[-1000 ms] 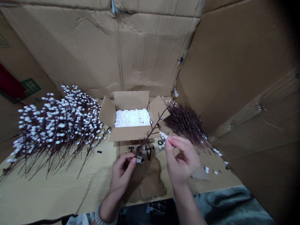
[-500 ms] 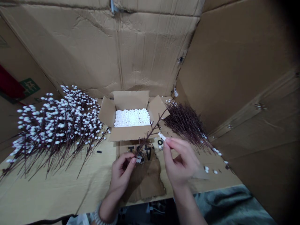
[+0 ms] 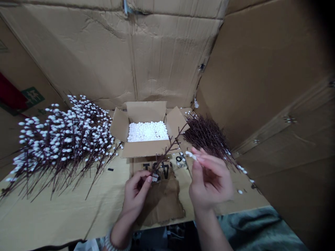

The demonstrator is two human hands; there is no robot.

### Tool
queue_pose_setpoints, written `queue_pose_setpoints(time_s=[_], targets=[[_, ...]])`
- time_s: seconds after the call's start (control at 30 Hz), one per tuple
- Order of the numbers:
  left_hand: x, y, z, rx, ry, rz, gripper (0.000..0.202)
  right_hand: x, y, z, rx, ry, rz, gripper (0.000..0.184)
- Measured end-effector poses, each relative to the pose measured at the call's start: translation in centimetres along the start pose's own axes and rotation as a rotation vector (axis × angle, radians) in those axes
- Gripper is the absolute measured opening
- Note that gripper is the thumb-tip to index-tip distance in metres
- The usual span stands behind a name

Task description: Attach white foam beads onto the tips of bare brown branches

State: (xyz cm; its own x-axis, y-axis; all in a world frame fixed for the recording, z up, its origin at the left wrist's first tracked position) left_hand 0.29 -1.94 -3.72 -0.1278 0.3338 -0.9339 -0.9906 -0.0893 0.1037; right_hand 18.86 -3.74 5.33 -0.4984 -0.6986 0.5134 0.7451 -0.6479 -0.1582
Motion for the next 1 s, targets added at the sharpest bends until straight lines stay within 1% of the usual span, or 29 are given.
queue_pose_setpoints(time_s=[0.1, 0.17, 0.33, 0.57, 0.67, 0.73, 0.87, 0.93, 1.0], targets=[[0.2, 0.0, -0.1, -0.004, 0.008, -0.008, 0.015, 0.8, -1.0, 0.1, 0.139, 0.051, 0.013, 0.029], [0.2, 0.1, -0.1, -0.003, 0.011, -0.005, 0.015, 1.0, -1.5, 0.2, 0.190, 0.072, -0.004, 0.027], [0.2, 0.1, -0.2, 0.016, 0.003, 0.005, 0.015, 0.9, -2.0, 0.4, 0.216, 0.110, -0.065, 0.027], [0.3, 0.1, -0.2, 0.034, -0.008, 0.013, 0.014, 0.5, -2.1, 0.8, 0.200, 0.167, -0.102, 0.030], [0.4, 0.0, -0.2, 0.050, 0.001, 0.022, 0.014, 0.3, -1.9, 0.9, 0.181, 0.168, -0.090, 0.030], [0.5, 0.0, -0.3, 0.049, 0.015, 0.020, 0.015, 0.0, -1.6, 0.9, 0.143, 0.132, -0.059, 0.030], [0.7, -0.1, -0.4, 0.051, 0.047, 0.000, 0.016, -0.9, -0.8, 0.8, -0.012, -0.029, 0.026, 0.025], [0.8, -0.3, -0.3, 0.085, 0.058, 0.002, 0.018, -1.5, -0.4, 0.8, -0.082, -0.114, 0.043, 0.022], [0.7, -0.5, -0.2, 0.129, 0.058, 0.026, 0.021, -2.0, -0.2, 0.8, -0.118, -0.170, 0.028, 0.020]])
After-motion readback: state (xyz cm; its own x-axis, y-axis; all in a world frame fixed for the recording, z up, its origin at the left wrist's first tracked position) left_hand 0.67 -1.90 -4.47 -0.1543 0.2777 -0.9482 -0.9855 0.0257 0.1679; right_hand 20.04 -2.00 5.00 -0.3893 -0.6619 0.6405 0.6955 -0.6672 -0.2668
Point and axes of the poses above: each hand's wrist, its own z-axis towards the middle knuckle, its own y-axis out of the back of the hand, x = y × z, the point moved 5 cm from there along z, towards the middle knuckle, and after that the axes turned 6 degrees about -y, right-handed, at the moved point
